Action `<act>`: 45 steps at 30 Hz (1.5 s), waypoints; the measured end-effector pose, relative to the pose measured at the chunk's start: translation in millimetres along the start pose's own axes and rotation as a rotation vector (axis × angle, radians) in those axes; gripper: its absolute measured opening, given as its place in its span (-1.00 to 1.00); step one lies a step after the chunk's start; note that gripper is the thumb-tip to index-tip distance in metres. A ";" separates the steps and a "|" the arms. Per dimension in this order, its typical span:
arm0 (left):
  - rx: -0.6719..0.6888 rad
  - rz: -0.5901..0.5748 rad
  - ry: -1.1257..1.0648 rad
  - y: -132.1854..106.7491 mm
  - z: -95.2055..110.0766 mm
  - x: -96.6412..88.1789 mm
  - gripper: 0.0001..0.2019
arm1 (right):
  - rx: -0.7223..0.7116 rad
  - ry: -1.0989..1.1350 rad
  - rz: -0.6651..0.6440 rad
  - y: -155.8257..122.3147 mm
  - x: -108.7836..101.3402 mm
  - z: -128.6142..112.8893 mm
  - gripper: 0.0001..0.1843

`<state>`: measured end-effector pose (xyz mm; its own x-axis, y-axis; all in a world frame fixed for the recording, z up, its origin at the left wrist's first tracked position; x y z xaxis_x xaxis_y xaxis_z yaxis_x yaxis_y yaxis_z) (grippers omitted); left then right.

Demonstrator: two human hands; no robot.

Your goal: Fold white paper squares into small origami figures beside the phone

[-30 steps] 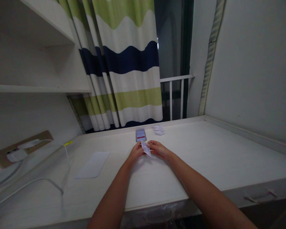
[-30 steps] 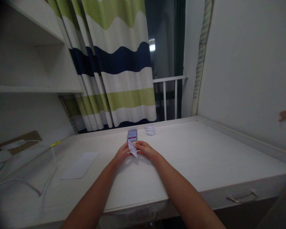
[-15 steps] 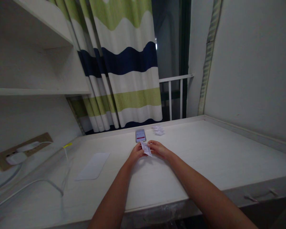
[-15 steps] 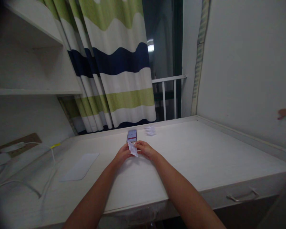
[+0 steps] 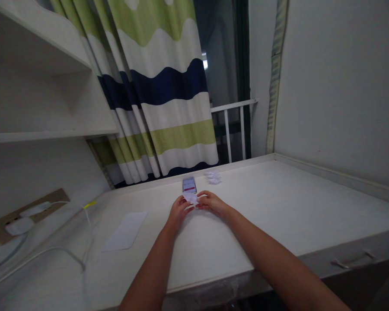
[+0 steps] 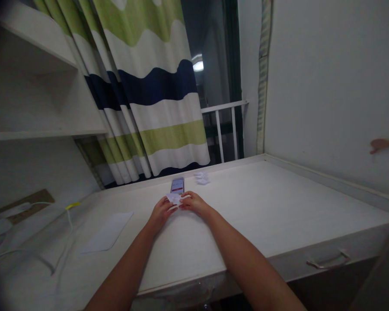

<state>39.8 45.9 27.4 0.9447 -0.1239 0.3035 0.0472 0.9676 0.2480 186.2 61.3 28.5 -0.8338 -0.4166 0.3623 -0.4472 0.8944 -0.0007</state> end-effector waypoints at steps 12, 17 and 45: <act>-0.126 0.159 0.211 7.4 -11.6 13.8 -0.87 | -0.093 0.000 0.411 15.8 -27.3 -1.3 -0.90; -0.148 0.195 0.214 19.2 -18.2 29.3 -0.91 | -0.201 -0.003 0.581 18.9 -39.5 -6.0 -0.96; 0.077 0.141 1.095 101.2 -71.0 80.7 -0.76 | -0.226 -0.937 0.825 38.5 -133.8 -24.1 -0.85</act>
<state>143.9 149.5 11.7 0.7180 0.2846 -0.6352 -0.0677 0.9368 0.3432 288.4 155.3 2.5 -0.7877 0.4036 -0.4655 0.3008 0.9113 0.2813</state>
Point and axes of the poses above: each hand's wrist, its own y-axis towards the middle knuckle, its own x-axis out of the palm, z = x × y, the point moved 2 cm from there along y, towards the middle knuckle, and after that the axes turned 6 degrees about x, right-handed, at the moved point
